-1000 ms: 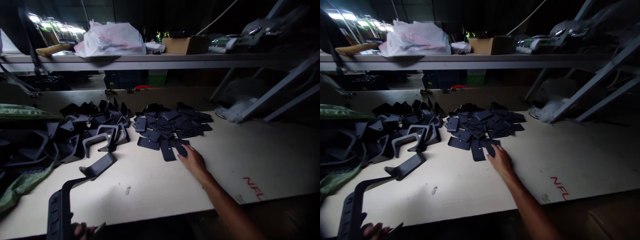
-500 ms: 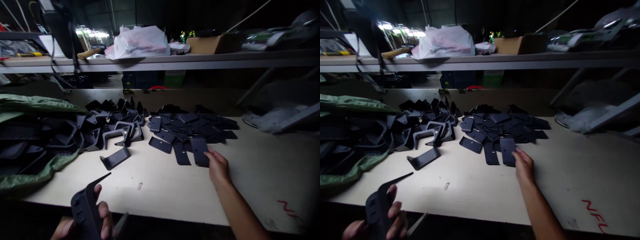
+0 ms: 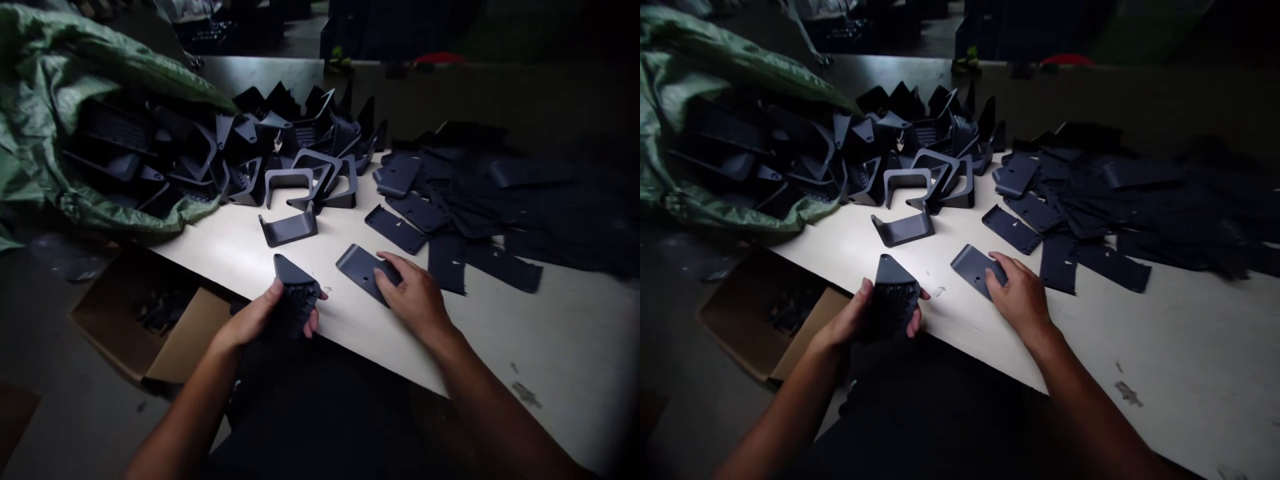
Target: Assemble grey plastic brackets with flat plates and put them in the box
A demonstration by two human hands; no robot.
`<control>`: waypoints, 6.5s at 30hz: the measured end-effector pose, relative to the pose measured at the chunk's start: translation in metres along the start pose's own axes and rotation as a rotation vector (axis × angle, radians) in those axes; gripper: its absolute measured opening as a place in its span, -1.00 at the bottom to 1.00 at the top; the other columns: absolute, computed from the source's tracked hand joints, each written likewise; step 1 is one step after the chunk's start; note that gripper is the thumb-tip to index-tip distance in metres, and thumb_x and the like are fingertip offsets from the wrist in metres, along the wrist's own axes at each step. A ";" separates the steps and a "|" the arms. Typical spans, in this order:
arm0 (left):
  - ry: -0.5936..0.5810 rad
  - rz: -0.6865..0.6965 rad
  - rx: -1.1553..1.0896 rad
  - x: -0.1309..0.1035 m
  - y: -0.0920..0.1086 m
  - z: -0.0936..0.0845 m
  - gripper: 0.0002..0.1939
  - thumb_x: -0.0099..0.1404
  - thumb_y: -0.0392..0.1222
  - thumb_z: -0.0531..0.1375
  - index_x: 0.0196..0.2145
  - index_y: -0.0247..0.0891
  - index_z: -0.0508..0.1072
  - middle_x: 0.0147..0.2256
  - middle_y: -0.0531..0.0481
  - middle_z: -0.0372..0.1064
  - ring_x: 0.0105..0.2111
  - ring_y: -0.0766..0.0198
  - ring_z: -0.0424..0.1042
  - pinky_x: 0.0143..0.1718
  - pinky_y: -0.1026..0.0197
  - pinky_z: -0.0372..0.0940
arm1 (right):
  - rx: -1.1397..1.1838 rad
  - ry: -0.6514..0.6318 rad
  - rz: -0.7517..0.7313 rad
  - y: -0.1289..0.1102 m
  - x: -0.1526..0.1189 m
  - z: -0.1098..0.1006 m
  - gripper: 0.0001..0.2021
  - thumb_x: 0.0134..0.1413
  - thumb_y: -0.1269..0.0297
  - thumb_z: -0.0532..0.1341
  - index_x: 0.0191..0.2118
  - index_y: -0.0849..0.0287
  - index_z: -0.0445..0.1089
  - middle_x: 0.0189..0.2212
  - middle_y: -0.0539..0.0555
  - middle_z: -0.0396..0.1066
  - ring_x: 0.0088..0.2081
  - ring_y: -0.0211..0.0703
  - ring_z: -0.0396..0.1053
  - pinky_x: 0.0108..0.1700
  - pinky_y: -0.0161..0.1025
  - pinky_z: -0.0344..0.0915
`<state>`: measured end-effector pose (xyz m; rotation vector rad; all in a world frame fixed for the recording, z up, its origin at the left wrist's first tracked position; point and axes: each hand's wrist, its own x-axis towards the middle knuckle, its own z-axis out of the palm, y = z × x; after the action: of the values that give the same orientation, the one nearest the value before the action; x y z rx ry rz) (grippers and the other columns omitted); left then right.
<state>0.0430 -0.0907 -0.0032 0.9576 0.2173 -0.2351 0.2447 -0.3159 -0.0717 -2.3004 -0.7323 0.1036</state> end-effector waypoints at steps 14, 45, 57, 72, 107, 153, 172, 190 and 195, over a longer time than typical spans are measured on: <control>0.376 0.302 -0.594 0.017 -0.015 -0.001 -0.12 0.28 0.57 0.07 -0.04 -0.38 0.58 -0.15 -0.26 0.60 -0.11 -0.01 0.61 0.08 -0.13 0.45 | 0.315 -0.263 0.105 -0.016 0.009 -0.024 -0.43 0.00 -0.06 0.49 0.13 -0.02 0.58 0.03 0.13 0.61 0.01 0.24 0.58 0.04 0.18 0.54; 0.626 0.355 -0.447 0.051 -0.009 0.015 -0.17 0.27 0.50 0.18 0.00 -0.39 0.63 -0.07 -0.29 0.63 0.05 -0.08 0.57 0.14 0.01 0.41 | 0.412 -0.041 -0.205 -0.124 -0.040 0.037 -0.52 0.22 0.11 0.43 0.23 -0.09 0.48 0.06 0.14 0.49 0.10 0.11 0.49 0.19 0.12 0.47; 0.633 0.398 -0.394 0.049 -0.012 0.019 -0.25 0.28 0.44 0.21 -0.05 -0.37 0.65 -0.04 -0.30 0.63 0.16 -0.09 0.50 0.29 -0.02 0.26 | 0.305 -0.048 -0.298 -0.127 -0.045 0.040 -0.48 0.28 0.05 0.39 0.29 -0.05 0.41 0.09 0.20 0.50 0.12 0.18 0.49 0.16 0.19 0.49; 0.500 0.468 -0.470 0.047 0.001 0.021 -0.32 0.35 0.32 0.08 -0.07 -0.38 0.64 -0.08 -0.27 0.65 0.06 -0.10 0.57 0.24 -0.07 0.32 | 0.405 -0.042 -0.246 -0.133 -0.039 0.033 -0.52 0.29 -0.01 0.36 0.24 0.03 0.49 0.06 0.22 0.43 0.10 0.14 0.44 0.15 0.10 0.43; 0.647 0.435 -0.404 0.041 0.036 0.042 -0.79 0.42 -0.03 0.23 -0.30 -0.18 0.36 -0.63 0.18 0.23 -0.56 0.29 0.42 -0.30 0.21 0.47 | 0.965 -0.490 0.003 -0.144 -0.027 0.005 -0.64 0.22 0.11 0.41 0.07 0.09 0.50 0.02 0.04 0.52 0.09 0.01 0.42 0.18 -0.20 0.30; 0.575 0.470 0.334 0.028 0.023 0.008 -0.57 0.47 0.09 0.10 -0.41 -0.20 0.57 -0.47 -0.02 0.44 -0.47 0.23 0.34 -0.38 0.21 0.20 | 0.750 -0.152 0.103 -0.118 -0.018 0.002 -0.43 0.26 -0.12 0.33 -0.64 0.11 0.25 -0.62 -0.07 0.03 -0.54 -0.25 0.01 -0.51 -0.24 0.00; 0.620 0.284 0.088 0.016 0.010 -0.016 -0.60 0.11 0.08 0.46 -0.46 -0.30 0.45 -0.53 0.10 0.21 -0.55 0.39 0.17 -0.50 0.33 0.08 | 0.587 -0.091 -0.017 -0.099 0.049 -0.003 -0.51 0.23 -0.21 0.32 -0.38 0.18 0.63 -0.44 0.09 0.55 -0.39 -0.11 0.45 -0.34 -0.19 0.32; 0.448 0.289 -0.038 0.023 0.017 -0.010 -0.46 0.28 0.27 0.22 -0.19 -0.31 0.62 -0.31 -0.19 0.62 -0.28 0.03 0.57 -0.20 0.13 0.37 | 0.549 -0.544 -0.205 -0.124 -0.014 -0.002 -0.76 0.24 0.10 0.37 -0.30 0.19 0.53 -0.36 0.07 0.54 -0.32 -0.07 0.46 -0.24 -0.16 0.34; 0.311 0.230 -0.108 0.037 0.026 0.008 -0.72 0.24 -0.07 0.28 -0.16 -0.31 0.52 -0.38 -0.17 0.61 -0.29 -0.02 0.59 -0.18 0.04 0.44 | 0.580 -0.554 -0.249 -0.126 -0.021 0.000 -0.77 0.30 0.12 0.32 -0.29 0.18 0.49 -0.34 0.05 0.47 -0.31 -0.11 0.41 -0.24 -0.20 0.30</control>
<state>0.0870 -0.0869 0.0112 0.9000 0.3977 0.1382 0.1668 -0.2527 0.0078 -1.6127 -1.0876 0.7552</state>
